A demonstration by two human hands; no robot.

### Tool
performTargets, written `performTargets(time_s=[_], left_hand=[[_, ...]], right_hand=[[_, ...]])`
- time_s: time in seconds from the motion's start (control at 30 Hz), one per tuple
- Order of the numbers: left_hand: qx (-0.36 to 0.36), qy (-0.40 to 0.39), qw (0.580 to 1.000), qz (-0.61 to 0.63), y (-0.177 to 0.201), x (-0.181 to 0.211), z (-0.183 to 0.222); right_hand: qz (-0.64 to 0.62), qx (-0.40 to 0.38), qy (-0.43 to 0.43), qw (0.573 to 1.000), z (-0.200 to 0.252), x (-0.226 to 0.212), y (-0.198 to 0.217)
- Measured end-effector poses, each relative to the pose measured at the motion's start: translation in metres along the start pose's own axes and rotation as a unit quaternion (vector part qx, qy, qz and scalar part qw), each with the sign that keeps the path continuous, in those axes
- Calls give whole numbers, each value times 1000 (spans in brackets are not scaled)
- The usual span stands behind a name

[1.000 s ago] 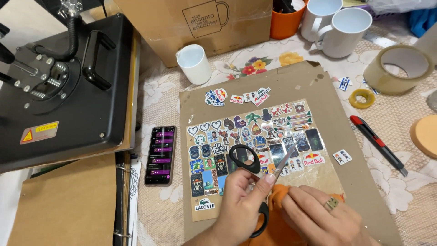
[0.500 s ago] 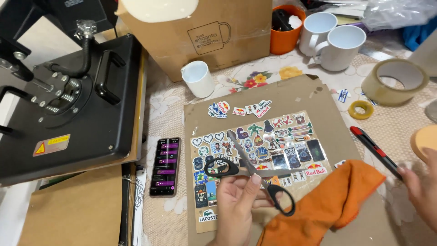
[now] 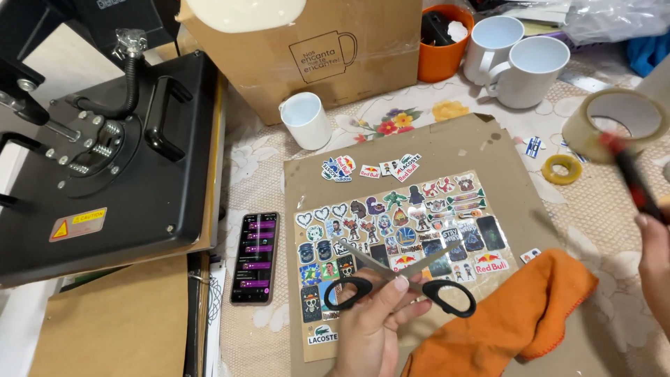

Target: The person is preparing stickers by cutting them out from a sheet using a utility knife and scissors, and then wiping them clean with a cloth.

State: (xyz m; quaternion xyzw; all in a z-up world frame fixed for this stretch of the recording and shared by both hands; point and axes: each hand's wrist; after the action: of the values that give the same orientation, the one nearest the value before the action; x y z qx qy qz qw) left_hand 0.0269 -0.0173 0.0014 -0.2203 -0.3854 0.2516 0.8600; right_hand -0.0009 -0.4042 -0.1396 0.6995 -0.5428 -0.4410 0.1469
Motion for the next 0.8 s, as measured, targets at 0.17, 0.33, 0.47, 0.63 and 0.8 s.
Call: performTargets(time_s=[0.17, 0.33, 0.47, 0.63, 0.8], left_hand=[[18, 19, 999, 31, -4, 0, -10], [24, 20, 998, 50, -1, -5, -17], [49, 29, 993, 100, -1, -6, -20], [56, -28, 995, 80, 6, -12, -30], [66, -18, 995, 67, 5, -13, -32]], right_hand=[[-373, 48, -187, 907, -56, -215, 45], [-505, -12, -134, 853, -37, -254, -3], [-502, 21, -93, 860, -21, -252, -25], [-542, 5, -138, 829, -8, -245, -34], [-599, -18, -201, 775, -2, -245, -39]])
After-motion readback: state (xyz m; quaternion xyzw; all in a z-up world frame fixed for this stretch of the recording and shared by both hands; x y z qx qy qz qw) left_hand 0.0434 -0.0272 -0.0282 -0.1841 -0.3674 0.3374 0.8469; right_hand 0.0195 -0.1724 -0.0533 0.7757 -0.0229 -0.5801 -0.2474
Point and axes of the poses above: each hand's wrist, its own z-axis away from the middle knuckle, its own y-axis out of the back of the hand, x = y × z, and after that the axes turned 10 degrees about y, right-handed
